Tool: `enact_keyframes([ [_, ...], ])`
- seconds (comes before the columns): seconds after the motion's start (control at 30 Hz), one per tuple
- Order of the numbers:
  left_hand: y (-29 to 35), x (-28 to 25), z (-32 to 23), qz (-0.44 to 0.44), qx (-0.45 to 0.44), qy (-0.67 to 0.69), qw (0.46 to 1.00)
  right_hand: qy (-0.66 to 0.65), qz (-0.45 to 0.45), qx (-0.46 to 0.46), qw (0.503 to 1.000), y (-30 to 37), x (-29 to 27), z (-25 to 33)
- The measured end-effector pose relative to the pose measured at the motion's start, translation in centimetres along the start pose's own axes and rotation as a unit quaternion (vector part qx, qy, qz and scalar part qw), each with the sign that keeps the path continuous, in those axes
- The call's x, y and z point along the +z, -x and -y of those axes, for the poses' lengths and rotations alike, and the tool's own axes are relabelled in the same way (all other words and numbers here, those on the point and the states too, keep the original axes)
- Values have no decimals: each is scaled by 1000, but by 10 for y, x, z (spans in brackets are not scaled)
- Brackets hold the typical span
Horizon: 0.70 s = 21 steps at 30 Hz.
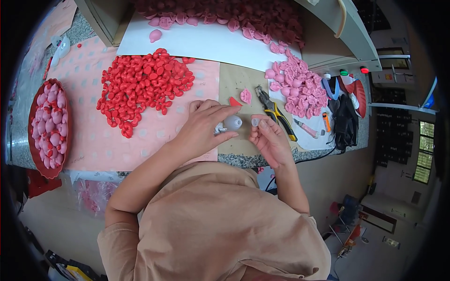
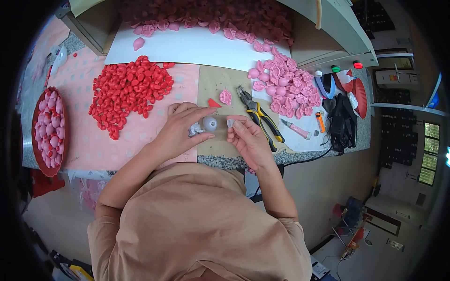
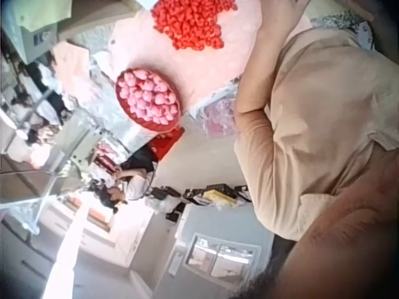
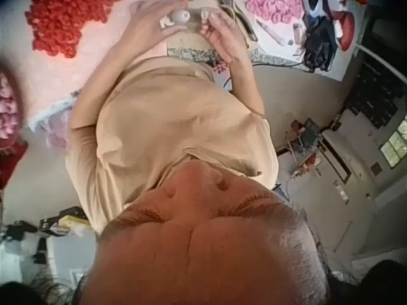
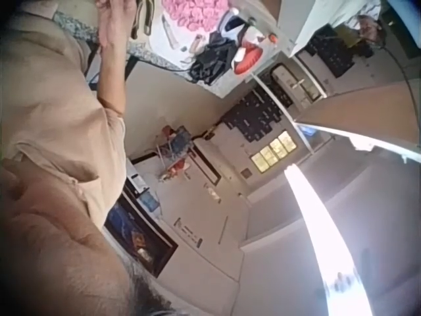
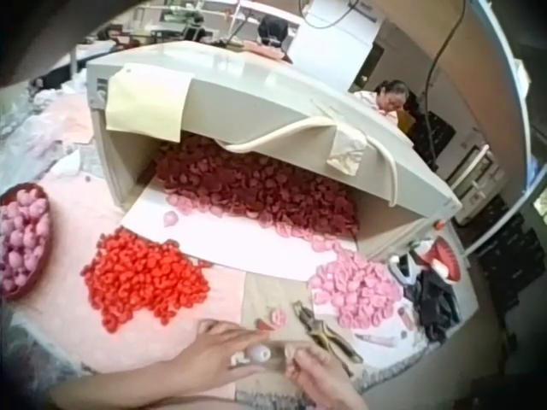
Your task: Assembling small plastic toy components using glue and pliers at a factory workbench.
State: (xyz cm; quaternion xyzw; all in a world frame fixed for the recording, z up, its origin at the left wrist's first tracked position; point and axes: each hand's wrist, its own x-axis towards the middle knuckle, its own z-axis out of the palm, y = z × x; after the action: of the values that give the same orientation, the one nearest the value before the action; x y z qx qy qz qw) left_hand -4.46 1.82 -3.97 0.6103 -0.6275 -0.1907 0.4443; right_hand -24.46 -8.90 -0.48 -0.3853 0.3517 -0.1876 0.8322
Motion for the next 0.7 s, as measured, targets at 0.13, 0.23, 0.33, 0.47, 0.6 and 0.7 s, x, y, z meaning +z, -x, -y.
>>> enact_keyframes([
  [0.13,0,1,1,7,12,3,1000,9,-1,-3,1000,3,2,-1],
  [0.23,0,1,1,13,0,1,1000,7,6,-6,1000,3,5,-2],
  [0.33,1,3,1,-1,4,-7,1000,11,7,-10,1000,4,5,-3],
  [0.47,1,6,3,-13,4,2,1000,155,-33,-67,985,7,12,-4],
  [0.6,1,9,4,-13,-6,13,1000,324,-33,-159,932,8,23,7],
  [0.7,2,7,1,-10,-15,6,1000,419,-2,-199,886,5,32,17],
])
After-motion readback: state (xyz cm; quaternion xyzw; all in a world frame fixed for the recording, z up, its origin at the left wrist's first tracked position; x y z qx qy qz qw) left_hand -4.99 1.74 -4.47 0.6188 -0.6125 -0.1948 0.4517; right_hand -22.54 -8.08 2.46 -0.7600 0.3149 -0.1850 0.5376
